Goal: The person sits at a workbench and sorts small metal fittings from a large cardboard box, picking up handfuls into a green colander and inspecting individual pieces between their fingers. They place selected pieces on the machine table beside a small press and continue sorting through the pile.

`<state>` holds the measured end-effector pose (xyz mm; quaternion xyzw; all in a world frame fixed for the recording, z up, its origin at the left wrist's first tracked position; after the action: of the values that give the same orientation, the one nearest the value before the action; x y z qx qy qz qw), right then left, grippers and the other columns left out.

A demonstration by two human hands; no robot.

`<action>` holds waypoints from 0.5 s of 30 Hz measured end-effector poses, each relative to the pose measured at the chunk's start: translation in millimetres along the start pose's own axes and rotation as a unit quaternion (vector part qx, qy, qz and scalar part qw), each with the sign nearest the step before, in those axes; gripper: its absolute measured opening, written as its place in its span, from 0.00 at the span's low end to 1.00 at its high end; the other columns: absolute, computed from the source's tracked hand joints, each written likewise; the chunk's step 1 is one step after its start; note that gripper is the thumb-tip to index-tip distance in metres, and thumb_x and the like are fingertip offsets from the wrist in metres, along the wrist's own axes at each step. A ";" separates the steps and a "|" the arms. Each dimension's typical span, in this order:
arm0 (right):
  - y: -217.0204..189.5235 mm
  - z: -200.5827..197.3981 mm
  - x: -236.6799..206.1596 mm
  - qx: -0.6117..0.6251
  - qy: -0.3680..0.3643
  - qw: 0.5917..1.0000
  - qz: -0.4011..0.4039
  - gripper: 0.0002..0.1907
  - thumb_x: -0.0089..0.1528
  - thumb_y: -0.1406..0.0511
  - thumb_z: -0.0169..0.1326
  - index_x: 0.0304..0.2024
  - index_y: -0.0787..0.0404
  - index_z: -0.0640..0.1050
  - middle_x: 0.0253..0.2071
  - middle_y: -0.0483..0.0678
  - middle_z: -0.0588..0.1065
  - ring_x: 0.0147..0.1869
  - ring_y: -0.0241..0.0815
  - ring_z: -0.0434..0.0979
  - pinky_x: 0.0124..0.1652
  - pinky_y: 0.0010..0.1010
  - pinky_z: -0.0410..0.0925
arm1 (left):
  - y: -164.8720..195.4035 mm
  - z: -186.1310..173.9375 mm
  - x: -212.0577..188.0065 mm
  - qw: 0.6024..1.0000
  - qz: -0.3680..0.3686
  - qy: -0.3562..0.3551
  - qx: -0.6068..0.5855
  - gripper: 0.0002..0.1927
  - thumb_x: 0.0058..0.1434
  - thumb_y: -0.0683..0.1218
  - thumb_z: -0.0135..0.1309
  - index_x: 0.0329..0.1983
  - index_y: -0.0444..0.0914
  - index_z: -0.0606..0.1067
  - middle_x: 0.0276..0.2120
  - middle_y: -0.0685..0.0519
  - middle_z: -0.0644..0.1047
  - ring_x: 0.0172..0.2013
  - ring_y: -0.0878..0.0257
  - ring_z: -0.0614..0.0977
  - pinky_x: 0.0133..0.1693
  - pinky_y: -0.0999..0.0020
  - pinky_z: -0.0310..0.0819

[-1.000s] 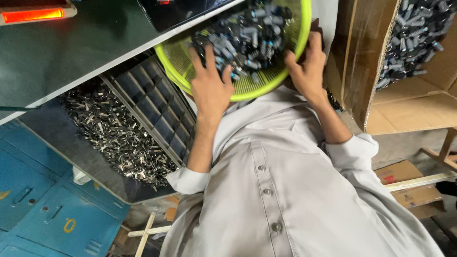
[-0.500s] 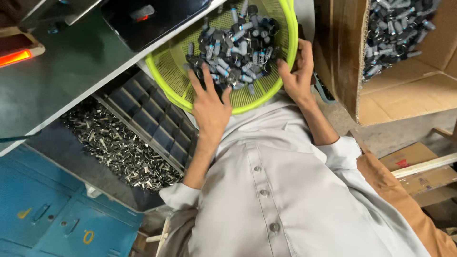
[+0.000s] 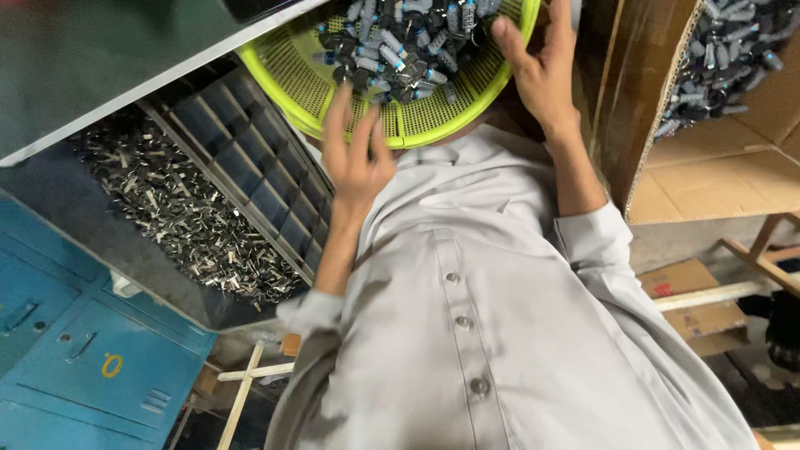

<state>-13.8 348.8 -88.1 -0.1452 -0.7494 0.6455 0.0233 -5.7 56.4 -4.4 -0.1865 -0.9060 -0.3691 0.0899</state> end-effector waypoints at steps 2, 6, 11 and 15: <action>-35.3 -4.8 -17.4 -0.073 -0.039 0.993 -0.088 0.22 0.76 0.70 0.57 0.66 0.67 0.62 0.56 0.57 0.74 0.62 0.55 0.76 0.63 0.43 0.68 | 5.9 -26.4 -18.1 0.998 0.020 0.038 0.041 0.13 0.58 0.32 0.61 0.44 0.36 0.80 0.45 0.47 0.76 0.41 0.50 0.80 0.44 0.57 0.74; -63.2 3.0 -43.9 -0.245 -0.178 0.953 -0.023 0.25 0.67 0.62 0.67 0.59 0.67 0.71 0.52 0.59 0.74 0.56 0.64 0.72 0.53 0.47 0.68 | -8.8 -42.5 -44.1 0.983 -0.171 -0.010 -0.067 0.12 0.59 0.33 0.61 0.45 0.32 0.77 0.46 0.44 0.75 0.38 0.50 0.79 0.39 0.62 0.75; -86.9 21.2 -53.8 -0.360 -0.298 0.878 -0.104 0.17 0.49 0.71 0.63 0.43 0.61 0.81 0.46 0.54 0.75 0.53 0.55 0.71 0.51 0.45 0.68 | -19.2 -27.1 -37.5 0.971 -0.189 -0.123 -0.085 0.23 0.48 0.36 0.65 0.47 0.27 0.74 0.50 0.37 0.71 0.40 0.45 0.78 0.37 0.59 0.76; -102.2 13.9 -60.3 -0.340 -0.343 0.861 -0.160 0.13 0.45 0.70 0.65 0.32 0.62 0.78 0.40 0.51 0.76 0.47 0.55 0.74 0.45 0.45 0.68 | -24.2 -34.2 -35.9 0.979 -0.142 -0.142 -0.039 0.10 0.54 0.32 0.61 0.37 0.36 0.81 0.41 0.45 0.76 0.37 0.50 0.82 0.37 0.60 0.76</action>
<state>21.7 307.8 18.3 0.2084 -0.8958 0.3469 -0.1837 18.1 6.7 -6.2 -0.1100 -0.9119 -0.3825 -0.1005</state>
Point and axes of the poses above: each hand's wrist, its own x-axis towards the middle knuckle, its own z-axis out of the palm, y = z × x, the point moved 6 cm from there along x, towards the middle knuckle
